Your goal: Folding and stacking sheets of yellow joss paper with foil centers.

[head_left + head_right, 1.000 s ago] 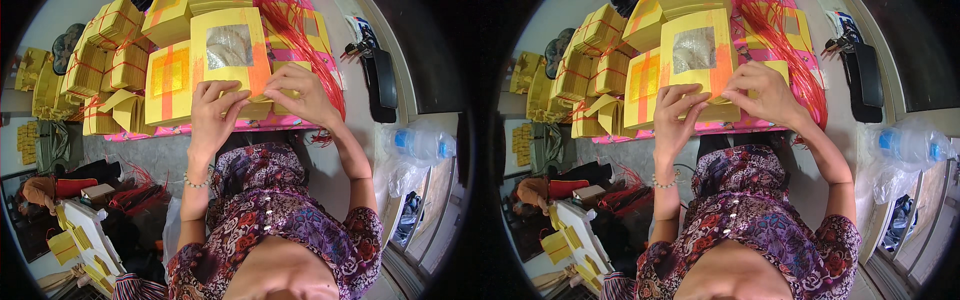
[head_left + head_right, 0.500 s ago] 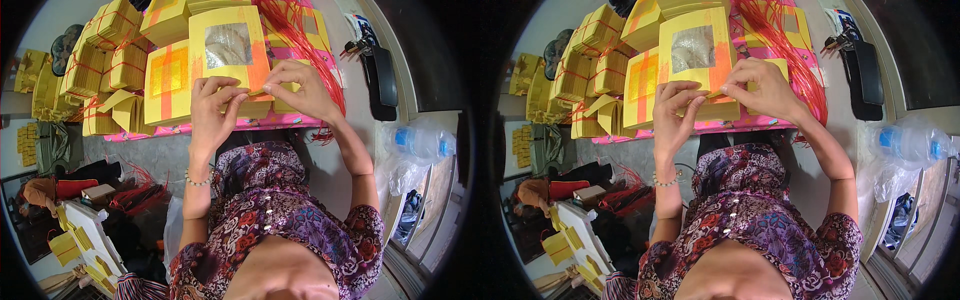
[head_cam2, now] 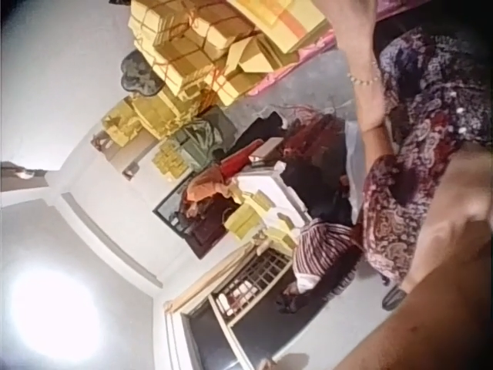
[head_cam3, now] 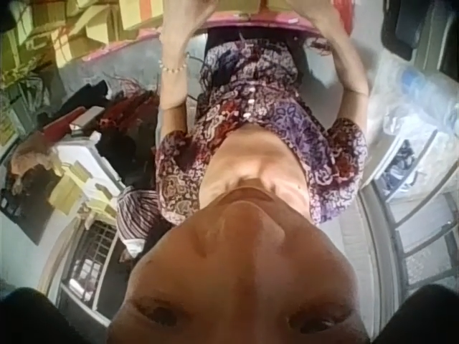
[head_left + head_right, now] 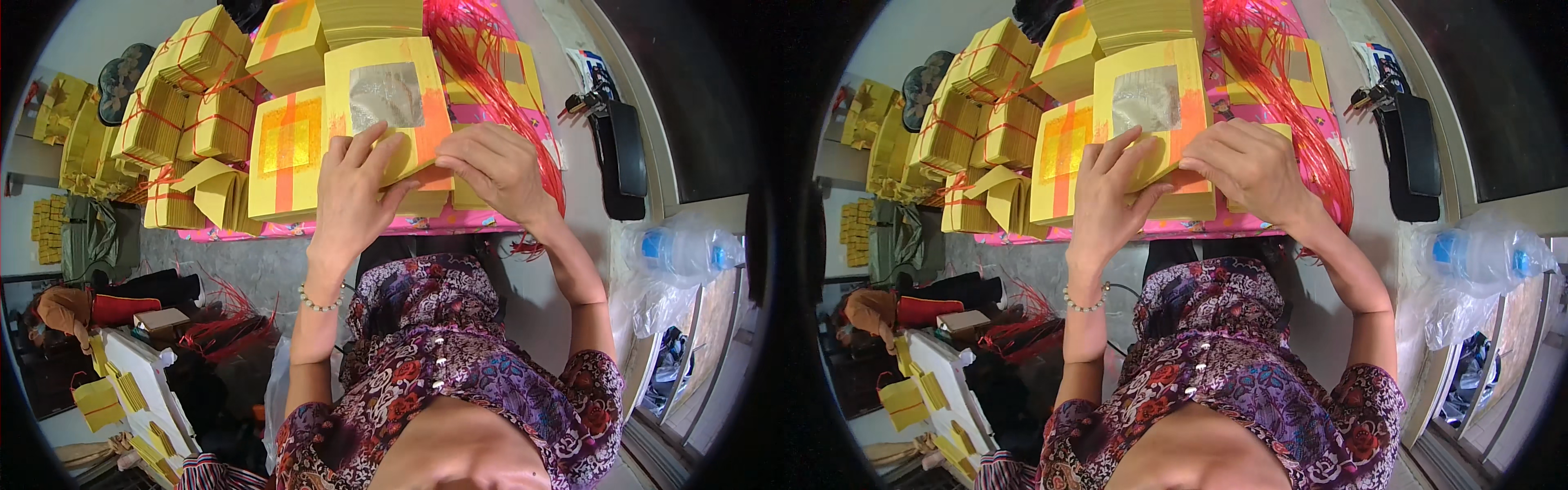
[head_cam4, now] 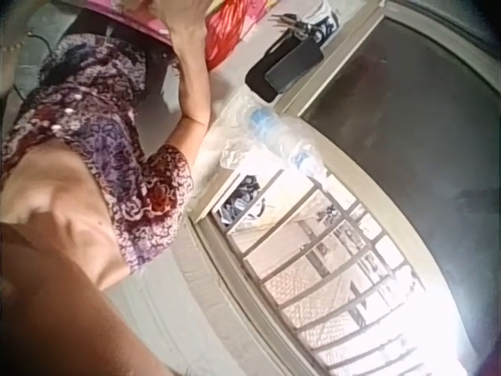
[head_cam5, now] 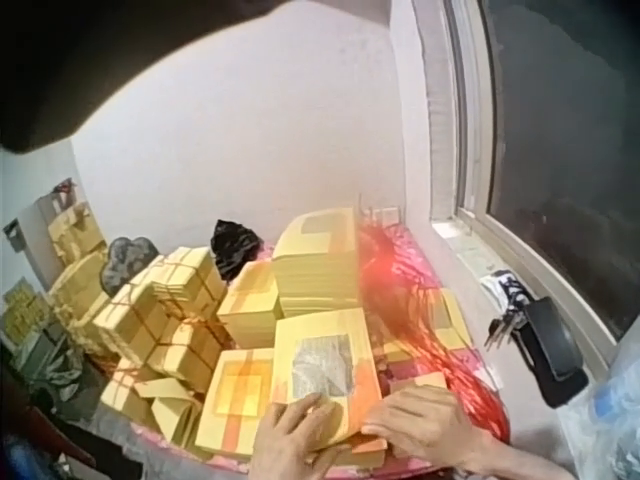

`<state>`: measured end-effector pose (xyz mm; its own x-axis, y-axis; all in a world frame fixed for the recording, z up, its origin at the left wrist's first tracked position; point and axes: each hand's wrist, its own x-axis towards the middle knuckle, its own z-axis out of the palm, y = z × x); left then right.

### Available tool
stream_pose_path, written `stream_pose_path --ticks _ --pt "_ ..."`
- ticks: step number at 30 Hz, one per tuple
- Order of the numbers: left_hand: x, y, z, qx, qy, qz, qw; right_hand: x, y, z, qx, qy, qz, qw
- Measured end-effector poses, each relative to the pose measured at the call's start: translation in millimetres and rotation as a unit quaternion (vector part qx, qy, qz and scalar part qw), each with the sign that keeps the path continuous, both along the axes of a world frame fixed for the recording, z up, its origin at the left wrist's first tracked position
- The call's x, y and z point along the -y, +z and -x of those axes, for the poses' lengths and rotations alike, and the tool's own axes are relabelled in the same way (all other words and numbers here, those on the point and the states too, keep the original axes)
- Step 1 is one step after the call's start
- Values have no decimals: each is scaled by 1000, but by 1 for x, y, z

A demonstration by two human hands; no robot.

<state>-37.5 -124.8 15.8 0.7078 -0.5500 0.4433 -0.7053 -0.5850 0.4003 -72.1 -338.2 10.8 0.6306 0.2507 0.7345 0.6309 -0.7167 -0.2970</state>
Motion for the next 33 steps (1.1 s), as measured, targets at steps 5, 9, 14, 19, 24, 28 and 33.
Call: stream_pose_path --ticks 5,9,14,19,24,28,33 --pt "1 8 -13 106 -12 -72 992 9 7 -2 44 -2 -12 999" --pt "4 11 -10 102 -16 -71 992 20 14 -3 -18 61 -22 998" --pt "9 17 2 98 -9 -82 992 22 7 -11 -75 73 -18 994" --pt "11 25 22 15 -16 -119 993 32 -12 -21 -82 72 110 988" --pt "-22 43 9 -83 -117 -120 982 38 -23 -20 -80 77 60 992" --pt "-43 41 -12 -149 -221 -32 963 37 -17 -15 -114 92 14 989" --pt "-25 10 -24 -94 -161 2 982 37 -19 -14 -127 93 7 988"
